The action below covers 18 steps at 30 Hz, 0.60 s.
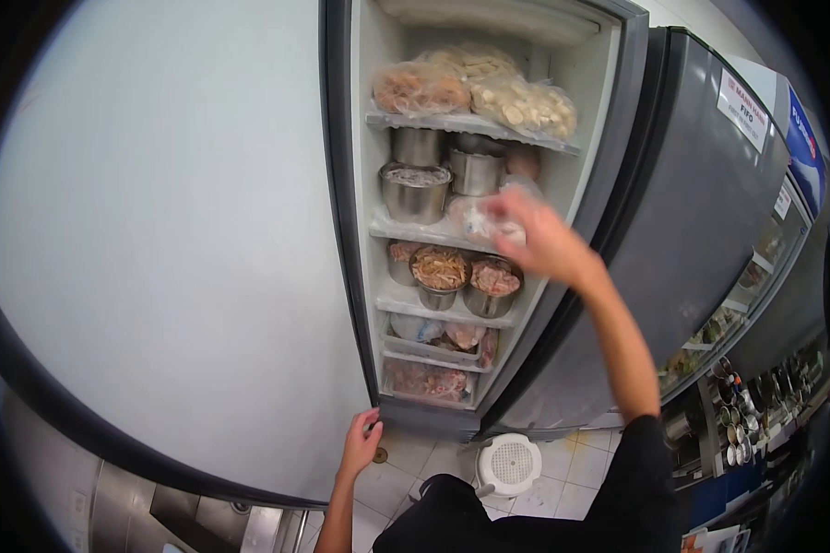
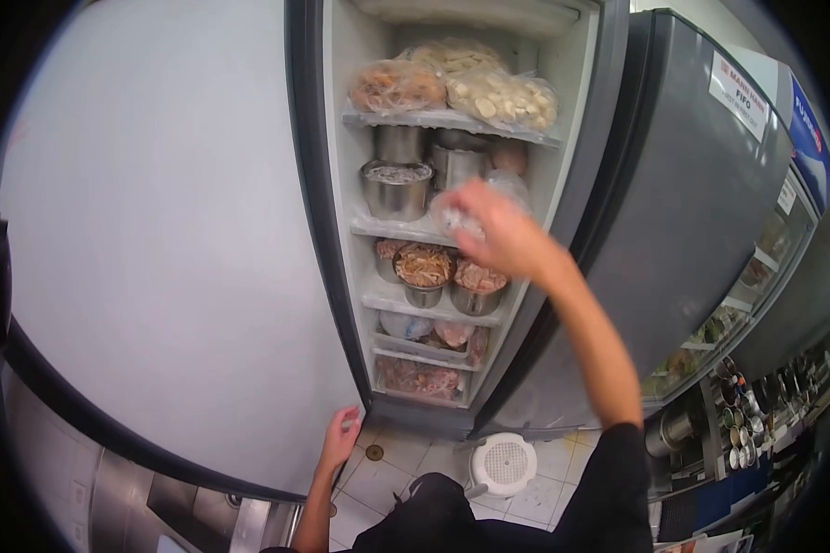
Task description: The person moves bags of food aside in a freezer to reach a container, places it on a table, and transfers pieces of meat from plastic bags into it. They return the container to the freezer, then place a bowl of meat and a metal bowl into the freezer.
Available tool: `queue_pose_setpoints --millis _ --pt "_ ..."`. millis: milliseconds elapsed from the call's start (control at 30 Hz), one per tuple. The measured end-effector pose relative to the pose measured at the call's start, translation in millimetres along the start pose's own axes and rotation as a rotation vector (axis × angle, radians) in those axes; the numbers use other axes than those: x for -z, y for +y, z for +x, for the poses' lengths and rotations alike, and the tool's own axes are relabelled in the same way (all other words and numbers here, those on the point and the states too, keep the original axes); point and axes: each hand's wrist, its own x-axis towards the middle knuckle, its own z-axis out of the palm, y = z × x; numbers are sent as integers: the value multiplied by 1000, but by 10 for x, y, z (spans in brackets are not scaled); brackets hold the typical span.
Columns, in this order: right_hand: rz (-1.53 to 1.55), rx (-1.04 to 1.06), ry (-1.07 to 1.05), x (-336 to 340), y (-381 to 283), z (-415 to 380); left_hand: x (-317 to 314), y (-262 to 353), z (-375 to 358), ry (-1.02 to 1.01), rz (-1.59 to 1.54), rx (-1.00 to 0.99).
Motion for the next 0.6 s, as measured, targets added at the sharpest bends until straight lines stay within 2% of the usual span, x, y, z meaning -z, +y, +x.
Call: queue_pose_setpoints --millis 33,67,167,267,400,433,500,600 --pt "-160 125 48 107 284 324 -26 234 192 3 -2 -58" --pt "-159 104 65 254 365 622 -58 452 361 9 -5 -116" --pt "-465 158 183 578 951 1470 -144 1054 778 48 -53 -230" --pt "-647 50 101 814 1716 2224 -210 1364 1219 123 -38 -365" --pt "-729 -136 -167 858 2445 2923 -204 1654 1850 501 291 -686" --pt "-735 -142 -216 791 2679 3088 -207 1620 2029 615 255 -725" --pt "-728 -188 -365 737 2864 3368 -111 1640 2286 803 438 -803" --pt "-680 -120 -485 646 3047 3711 -12 1523 2599 1023 703 -857"
